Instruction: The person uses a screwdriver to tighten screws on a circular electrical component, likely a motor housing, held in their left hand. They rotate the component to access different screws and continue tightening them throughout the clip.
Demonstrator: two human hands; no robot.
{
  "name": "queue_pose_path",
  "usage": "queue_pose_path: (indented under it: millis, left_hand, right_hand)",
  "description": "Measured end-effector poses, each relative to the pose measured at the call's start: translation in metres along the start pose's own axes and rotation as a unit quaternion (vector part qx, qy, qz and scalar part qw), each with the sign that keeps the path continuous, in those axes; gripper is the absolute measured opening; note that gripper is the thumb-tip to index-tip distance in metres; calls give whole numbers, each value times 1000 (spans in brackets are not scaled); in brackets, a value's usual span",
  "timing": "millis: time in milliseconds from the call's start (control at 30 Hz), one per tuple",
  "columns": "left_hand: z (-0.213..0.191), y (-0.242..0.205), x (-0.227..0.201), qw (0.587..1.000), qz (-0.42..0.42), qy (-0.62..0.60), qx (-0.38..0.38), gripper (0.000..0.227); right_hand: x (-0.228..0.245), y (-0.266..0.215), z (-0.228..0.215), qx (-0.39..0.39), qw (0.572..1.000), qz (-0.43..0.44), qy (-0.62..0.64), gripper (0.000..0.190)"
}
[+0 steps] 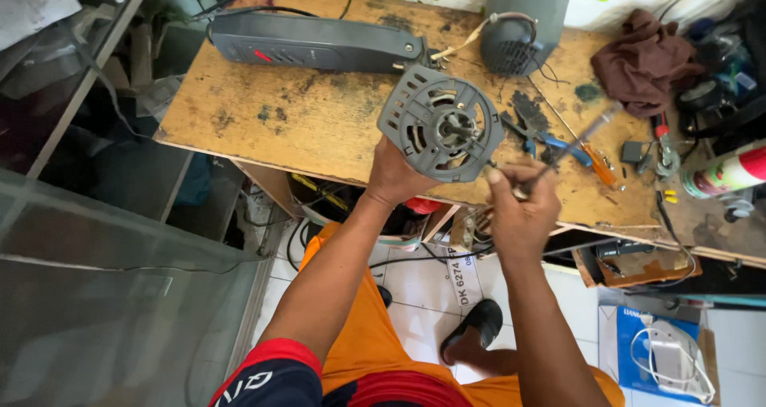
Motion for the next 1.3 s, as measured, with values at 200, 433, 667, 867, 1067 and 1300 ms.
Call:
queue_pose_path:
  millis: [200, 433, 667, 867, 1067, 1300]
  left_hand:
    - [2, -2, -4, 992, 107, 57, 43, 62]
    - [9, -3, -6, 985, -3, 144, 98, 81]
    - [10, -2, 15, 983, -100, 129, 79, 95]
    - [15, -8, 41, 983, -126, 123, 44, 103]
    - [8, -8, 19, 992, -53, 113, -5, 104]
    - [4, -9, 2, 987, 72, 117, -86, 109]
  right_hand:
    - [-13, -11, -9, -3, 993, 121, 18, 14]
    - [27, -7, 28, 59, 987, 143, 39, 16]
    - [39, 1, 48, 110, 990, 84, -29, 14]
    - [42, 7, 54, 129, 984, 89, -85, 11]
    - [30, 5, 49, 100, 986, 115, -69, 12]
    - [6, -12, 40, -7, 992, 122, -34, 13]
Point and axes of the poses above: each hand's wrist, its own y-axis towards the middle knuckle, its own z-axis out of the palm, x = y × z, the point moved 9 cm from there along y, towards the middle knuckle, and after that the axes turned 6 degrees about -z, right-handed, at the moved point
